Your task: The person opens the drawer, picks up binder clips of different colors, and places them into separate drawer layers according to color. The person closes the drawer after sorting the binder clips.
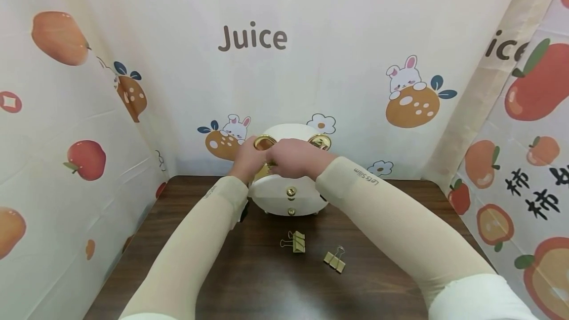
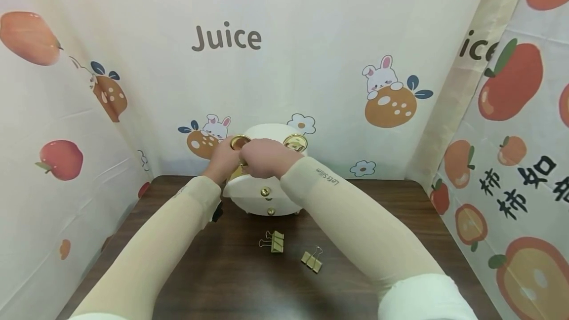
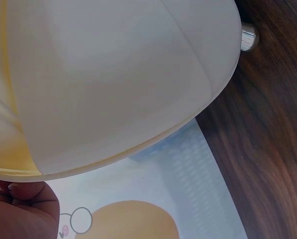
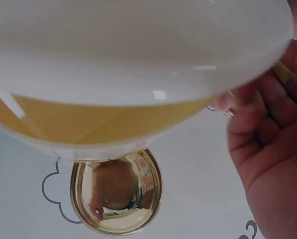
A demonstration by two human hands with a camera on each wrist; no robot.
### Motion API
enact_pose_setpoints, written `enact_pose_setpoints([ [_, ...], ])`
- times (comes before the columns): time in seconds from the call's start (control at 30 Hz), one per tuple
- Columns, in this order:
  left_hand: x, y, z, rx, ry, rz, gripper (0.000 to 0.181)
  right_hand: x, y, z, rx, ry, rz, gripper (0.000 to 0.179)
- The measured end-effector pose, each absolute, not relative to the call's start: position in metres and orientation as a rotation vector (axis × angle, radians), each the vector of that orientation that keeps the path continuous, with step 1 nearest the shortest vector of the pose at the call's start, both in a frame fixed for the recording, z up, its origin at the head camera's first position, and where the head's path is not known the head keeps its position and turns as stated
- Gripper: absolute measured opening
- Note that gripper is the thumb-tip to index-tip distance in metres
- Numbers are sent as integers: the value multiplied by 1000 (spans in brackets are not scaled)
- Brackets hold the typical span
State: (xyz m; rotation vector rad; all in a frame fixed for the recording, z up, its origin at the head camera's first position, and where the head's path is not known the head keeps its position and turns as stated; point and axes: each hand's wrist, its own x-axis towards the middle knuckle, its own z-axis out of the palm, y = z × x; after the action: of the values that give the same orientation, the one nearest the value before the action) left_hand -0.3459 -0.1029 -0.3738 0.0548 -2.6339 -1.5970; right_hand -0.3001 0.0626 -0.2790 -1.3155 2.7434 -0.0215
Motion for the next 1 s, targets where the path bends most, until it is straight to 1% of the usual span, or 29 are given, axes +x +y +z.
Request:
enact_pose_setpoints([
  [0.13,-345,-102,-373,60,-2630,-1603,37,-298,64,-275,-1296,2680,-39,27],
  [0.27,-344,-102,-372,64,-2640,-1602,39,-295,66,-272,-1263,2633,-84,29],
  [0.5,-344,-104,-371,51,-2638,-1601,54,-288,65,-270,-1176,2652,-29,35],
  [0.7,-344,-106,-372,37,-2641,-1603,64,-292,59,-279,-1018,2685,-11,30],
  [0.87,-343,-104,-373,36,-2638,-1592,62,-298,50,-289,-837,2688,-96,27],
  [1.0,-344,-102,-373,58,-2642,-1591,62,-296,42,-292,-782,2697,-128,20],
])
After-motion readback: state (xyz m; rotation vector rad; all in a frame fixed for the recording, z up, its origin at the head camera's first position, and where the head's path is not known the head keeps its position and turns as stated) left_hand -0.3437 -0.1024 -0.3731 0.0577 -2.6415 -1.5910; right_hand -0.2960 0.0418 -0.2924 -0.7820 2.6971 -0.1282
